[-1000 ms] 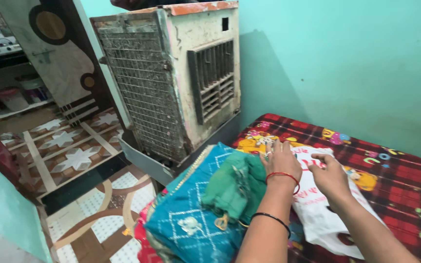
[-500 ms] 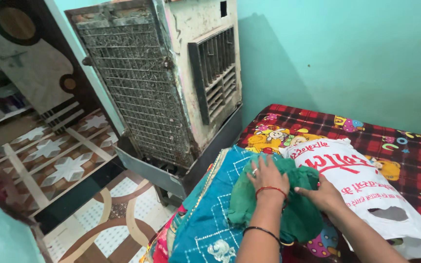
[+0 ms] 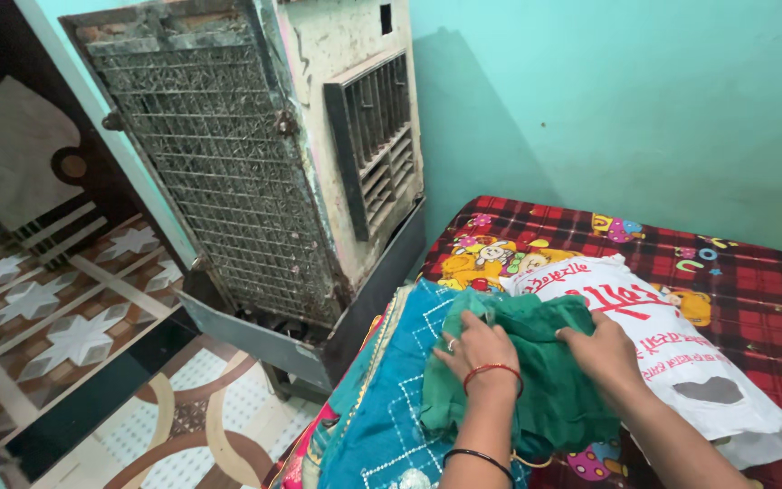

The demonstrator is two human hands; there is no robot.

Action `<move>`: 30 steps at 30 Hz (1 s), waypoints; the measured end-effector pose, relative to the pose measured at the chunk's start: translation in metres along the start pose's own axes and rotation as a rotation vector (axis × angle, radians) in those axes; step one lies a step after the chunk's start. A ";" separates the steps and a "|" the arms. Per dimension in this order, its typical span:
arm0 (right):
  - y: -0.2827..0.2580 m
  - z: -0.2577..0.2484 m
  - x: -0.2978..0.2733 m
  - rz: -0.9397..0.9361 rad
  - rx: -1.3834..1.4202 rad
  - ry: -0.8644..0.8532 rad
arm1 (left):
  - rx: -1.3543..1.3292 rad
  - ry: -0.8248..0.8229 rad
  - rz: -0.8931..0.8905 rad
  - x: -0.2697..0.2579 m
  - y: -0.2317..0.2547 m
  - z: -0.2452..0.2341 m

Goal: The person sits at a bed and packs a brown bag. They smooth and fold green and blue fabric garments by hand, place them into the open bag, and press the contents down to fit them inside.

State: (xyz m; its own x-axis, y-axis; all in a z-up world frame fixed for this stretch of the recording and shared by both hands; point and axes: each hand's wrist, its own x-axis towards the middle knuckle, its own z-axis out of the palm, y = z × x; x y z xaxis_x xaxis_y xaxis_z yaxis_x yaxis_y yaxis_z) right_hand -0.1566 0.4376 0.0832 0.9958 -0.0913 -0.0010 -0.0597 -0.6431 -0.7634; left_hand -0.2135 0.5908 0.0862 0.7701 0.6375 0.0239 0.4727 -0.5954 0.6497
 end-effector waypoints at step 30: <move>-0.027 -0.178 -0.035 0.156 1.027 -0.025 | -1.200 -0.589 0.040 -0.080 0.241 0.033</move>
State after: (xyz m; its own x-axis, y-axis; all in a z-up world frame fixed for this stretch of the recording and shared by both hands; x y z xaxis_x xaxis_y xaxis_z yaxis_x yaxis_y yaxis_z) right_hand -0.2017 0.3228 0.2193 0.9840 -0.0946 -0.1511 -0.1117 0.3333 -0.9362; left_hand -0.1476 0.3802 0.2159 0.9868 0.1448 -0.0729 0.0125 0.3805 0.9247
